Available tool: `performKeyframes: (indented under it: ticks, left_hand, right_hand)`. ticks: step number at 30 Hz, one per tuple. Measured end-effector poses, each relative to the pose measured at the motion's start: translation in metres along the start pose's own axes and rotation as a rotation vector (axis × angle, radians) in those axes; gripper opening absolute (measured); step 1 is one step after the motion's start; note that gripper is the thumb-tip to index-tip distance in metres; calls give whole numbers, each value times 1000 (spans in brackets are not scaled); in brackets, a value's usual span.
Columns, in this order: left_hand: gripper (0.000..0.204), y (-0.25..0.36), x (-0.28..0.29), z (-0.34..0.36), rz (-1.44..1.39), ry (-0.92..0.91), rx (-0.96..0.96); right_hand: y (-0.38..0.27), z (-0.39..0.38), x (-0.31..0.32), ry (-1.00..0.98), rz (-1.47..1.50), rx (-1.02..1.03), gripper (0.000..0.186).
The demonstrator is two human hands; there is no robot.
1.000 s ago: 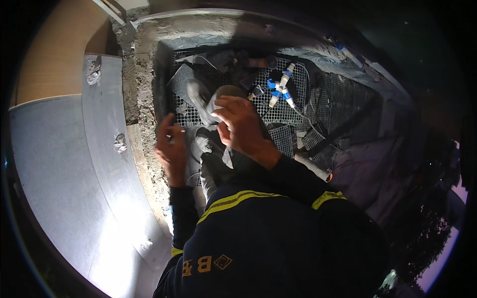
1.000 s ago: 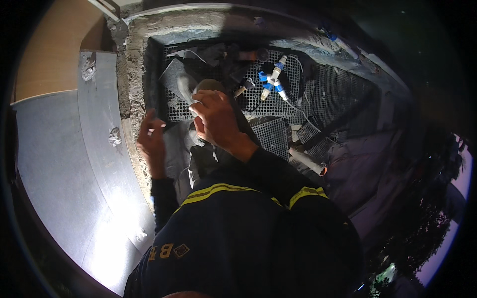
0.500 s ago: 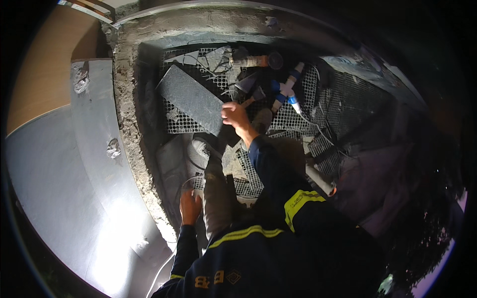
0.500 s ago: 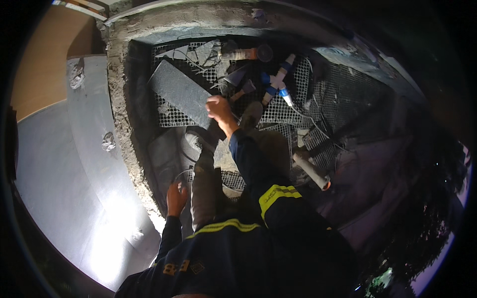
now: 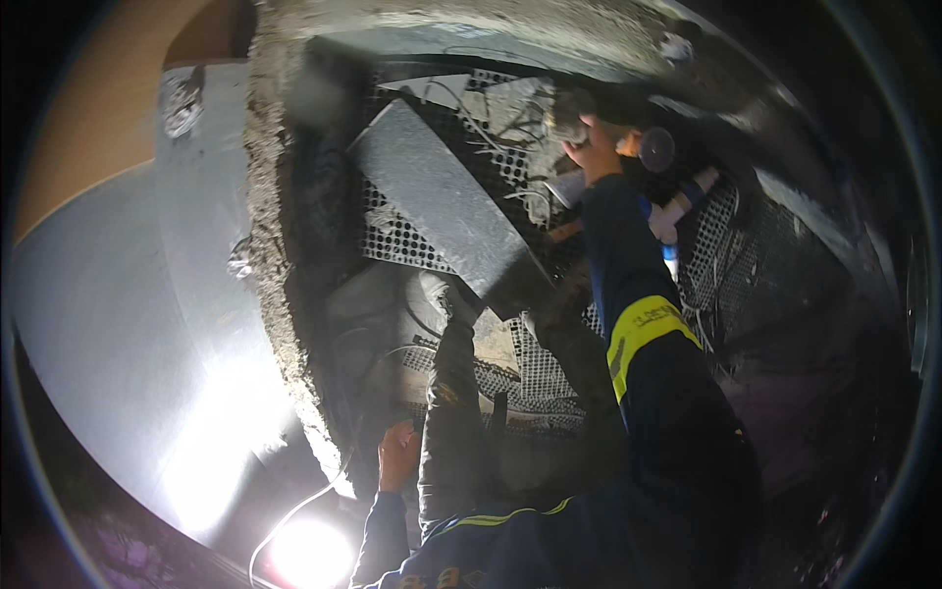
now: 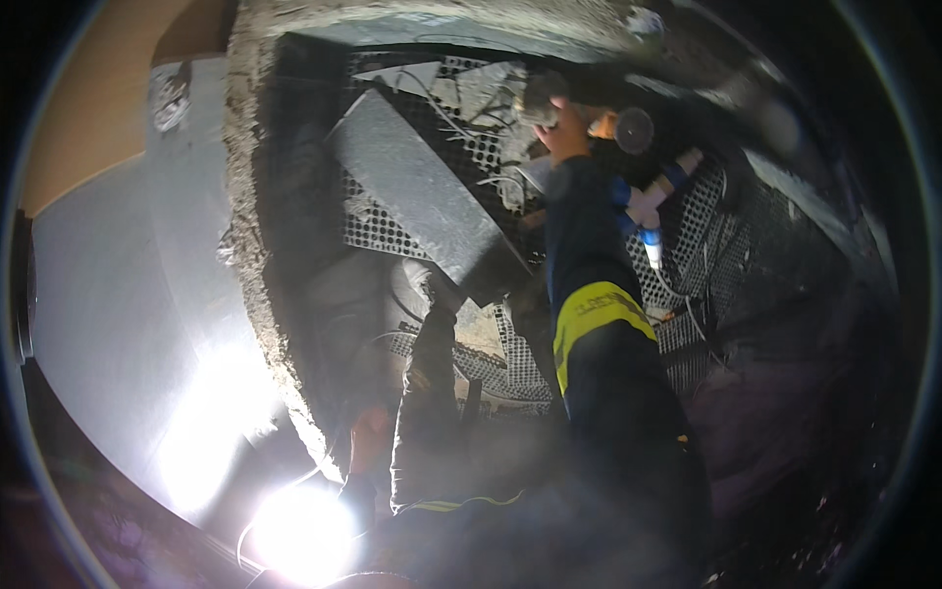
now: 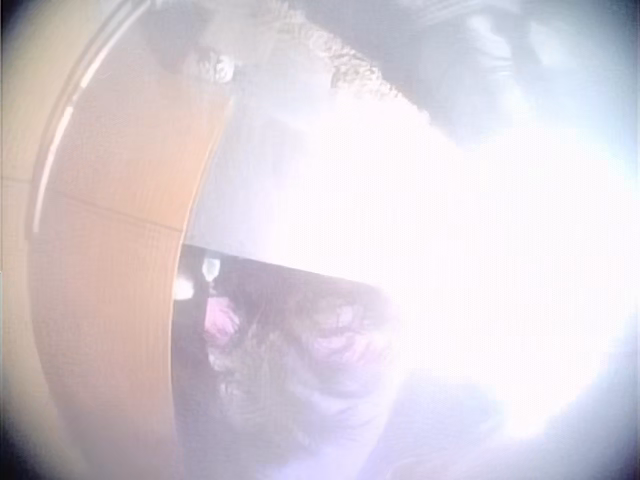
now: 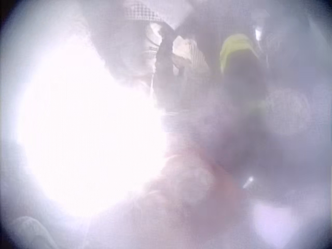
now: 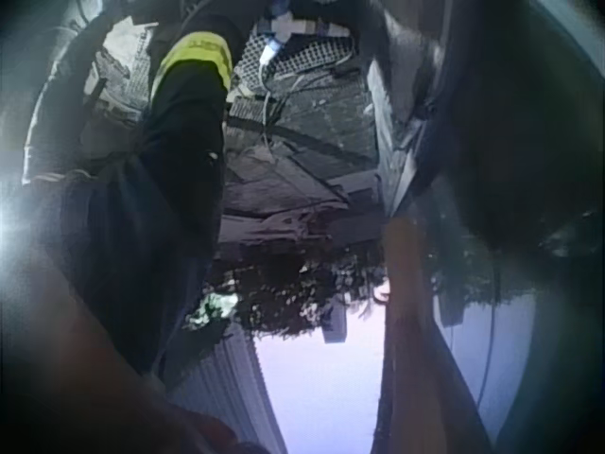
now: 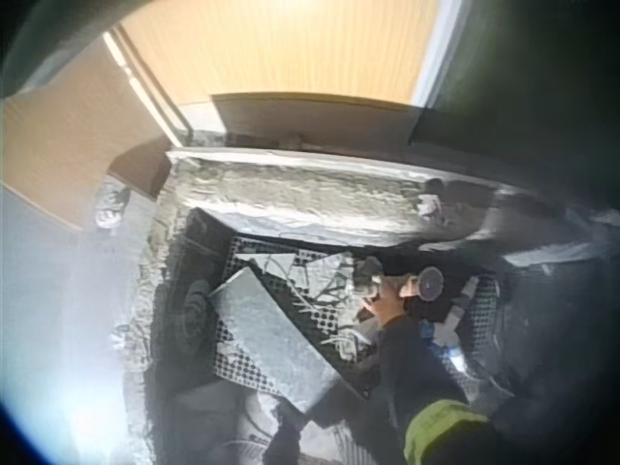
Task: The person uses a handheld cutting tool to cut through a concrete ceiling slab, creating a rectangular opening. After cutting, the person removes debris and climbs through the opening into the space above.
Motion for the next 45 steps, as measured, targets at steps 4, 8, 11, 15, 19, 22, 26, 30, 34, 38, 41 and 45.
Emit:
performKeyframes:
  ticks: [4, 8, 11, 15, 19, 22, 26, 30, 34, 38, 41, 45]
  left_hand:
    - [30, -4, 1, 2, -163, 98, -125]
    - [28, -3, 64, -15, -192, 184, -148]
    - [27, 112, 125, -12, -251, 331, -436]
    - [44, 250, 181, -43, -486, 292, -821]
    - [67, 306, 186, -78, -785, -131, -829]
    - [69, 286, 207, -88, -770, -454, -822]
    - [60, 282, 253, -165, -1025, -653, -725]
    - [66, 254, 247, -149, -1018, -736, -701]
    - [68, 265, 221, -168, -961, -819, -746]
    - [73, 275, 199, -177, -954, -895, -810]
    - [81, 282, 199, -190, -973, -877, -804]
    - [91, 308, 176, -188, -625, -837, -890]
  right_hand:
    - [-68, -22, 11, -109, 275, 281, 22]
    - [37, -181, -16, -5, 104, 342, 27]
    - [42, -327, -65, -42, -215, 301, 32]
    - [65, -555, -170, -213, -371, 449, 43]
    - [132, -662, -199, -538, -412, 615, 56]
    - [131, -758, -229, -591, -829, 806, 48]
    - [80, -803, -218, -477, -1295, 1103, 34]
    - [20, -839, -219, -47, -1130, 1316, 38]
    - [9, -824, -219, -78, -910, 1085, 39]
    - [-9, -823, -222, -34, -993, 1107, 41]
    - [-11, -833, -226, 22, -1159, 1104, 42]
    - [-20, -821, -200, 175, -1390, 1061, 41]
Point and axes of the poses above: each hand's wrist, its own z-axis towards the middle knuckle, its own x-axis out of the back of the hand, y = z × x, the point moved 9 cm from there along z, towards the middle knuckle, and after that the axes turned 2 degrees about -x, right-handed, at the moved point
